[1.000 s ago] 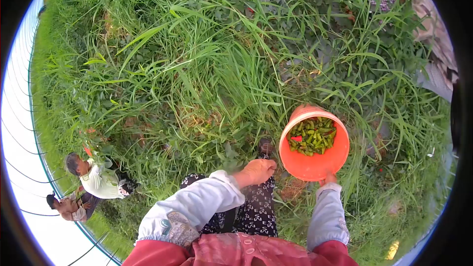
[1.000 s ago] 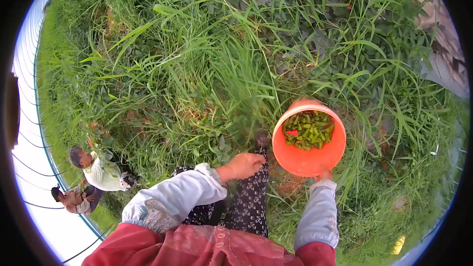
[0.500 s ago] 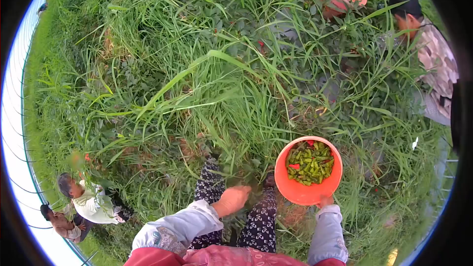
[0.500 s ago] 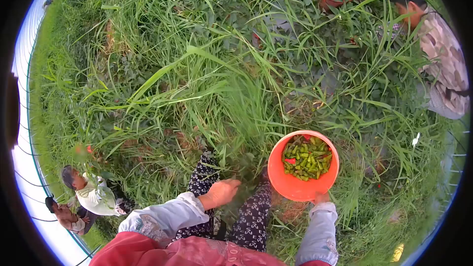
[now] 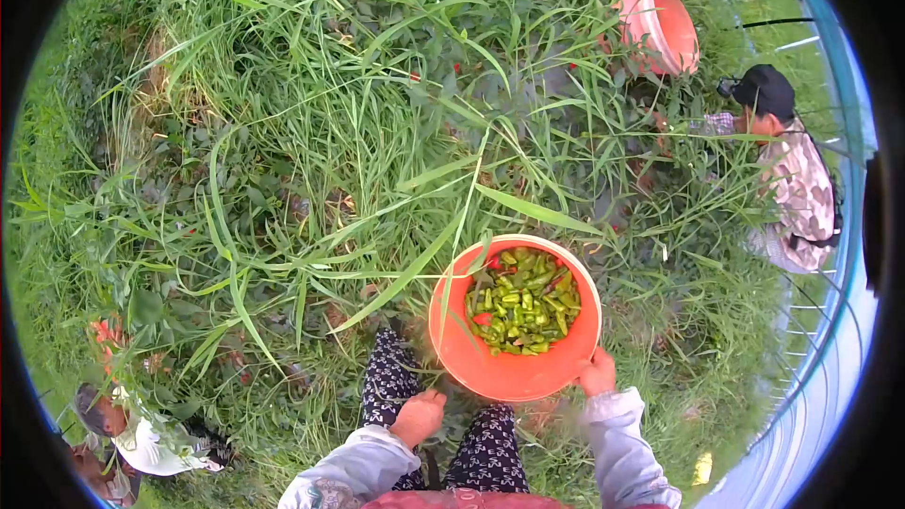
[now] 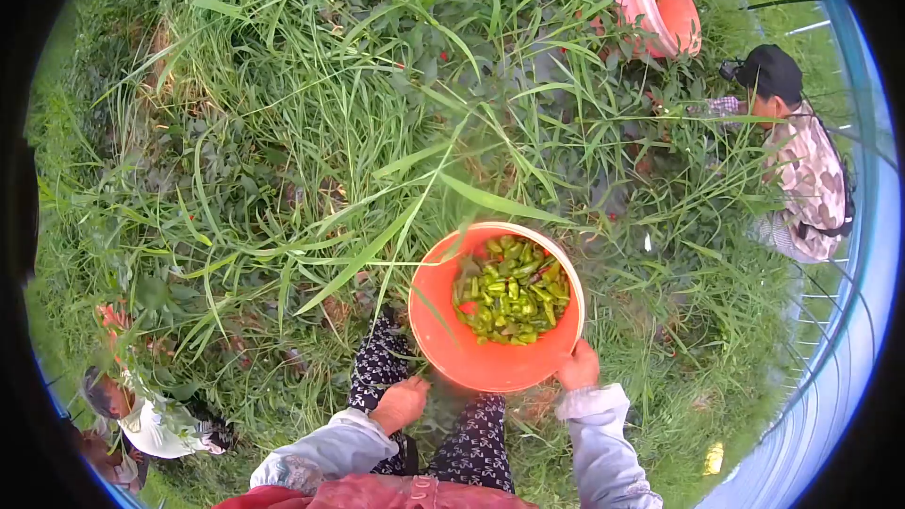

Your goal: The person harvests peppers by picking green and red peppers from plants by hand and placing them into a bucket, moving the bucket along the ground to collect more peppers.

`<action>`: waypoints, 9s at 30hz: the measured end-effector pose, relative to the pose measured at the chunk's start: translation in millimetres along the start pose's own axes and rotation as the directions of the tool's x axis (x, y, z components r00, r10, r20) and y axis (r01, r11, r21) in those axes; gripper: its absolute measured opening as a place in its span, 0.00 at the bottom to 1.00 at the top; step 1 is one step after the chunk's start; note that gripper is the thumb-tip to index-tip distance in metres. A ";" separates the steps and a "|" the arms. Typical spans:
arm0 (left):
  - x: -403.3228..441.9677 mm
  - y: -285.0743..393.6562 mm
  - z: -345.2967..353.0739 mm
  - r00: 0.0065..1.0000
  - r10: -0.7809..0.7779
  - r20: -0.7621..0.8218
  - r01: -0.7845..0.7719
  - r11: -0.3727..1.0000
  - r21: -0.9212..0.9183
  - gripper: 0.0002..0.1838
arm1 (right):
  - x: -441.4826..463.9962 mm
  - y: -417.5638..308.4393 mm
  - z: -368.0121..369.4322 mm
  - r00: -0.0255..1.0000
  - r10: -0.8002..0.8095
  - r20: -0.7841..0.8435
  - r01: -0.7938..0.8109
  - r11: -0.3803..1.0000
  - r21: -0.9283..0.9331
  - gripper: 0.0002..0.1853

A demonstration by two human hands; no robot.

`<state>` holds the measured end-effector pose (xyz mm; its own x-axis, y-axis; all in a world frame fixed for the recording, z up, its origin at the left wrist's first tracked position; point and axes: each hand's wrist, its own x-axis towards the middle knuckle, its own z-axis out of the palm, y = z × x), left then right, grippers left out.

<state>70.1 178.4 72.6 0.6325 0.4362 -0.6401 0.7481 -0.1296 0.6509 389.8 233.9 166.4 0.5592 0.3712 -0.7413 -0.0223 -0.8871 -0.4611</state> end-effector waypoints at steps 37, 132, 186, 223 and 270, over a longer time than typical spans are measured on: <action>57.0 -5.5 -27.6 0.997 -0.078 0.021 0.080 0.993 -0.084 0.11 | 140.0 -98.6 320.5 0.839 -0.326 0.435 0.348 0.937 0.030 0.37; 471.3 291.9 168.3 0.661 0.604 0.445 -0.743 0.608 0.280 0.21 | 292.4 405.4 -157.5 0.911 0.315 0.268 -0.164 0.869 -0.466 0.21; 465.7 213.7 168.4 0.847 0.341 0.408 -0.352 0.935 -0.051 0.19 | 461.9 197.7 -270.0 0.971 0.189 0.150 0.164 -0.060 -0.985 0.18; 447.8 202.2 193.7 0.874 0.291 0.389 -0.322 0.947 0.015 0.14 | 428.8 317.8 -262.7 0.952 0.187 0.241 0.233 0.063 -0.970 0.13; 565.3 253.5 121.1 0.945 -0.232 0.232 0.324 0.548 -0.771 0.11 | 518.8 276.4 -271.7 0.970 0.142 -0.198 0.139 0.349 0.927 0.15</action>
<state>641.6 284.3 -173.7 0.4705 0.2356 -0.8504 0.4595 0.7573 0.4640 898.8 106.8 -213.0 0.7036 0.1799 -0.6874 -0.6983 -0.0038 -0.7158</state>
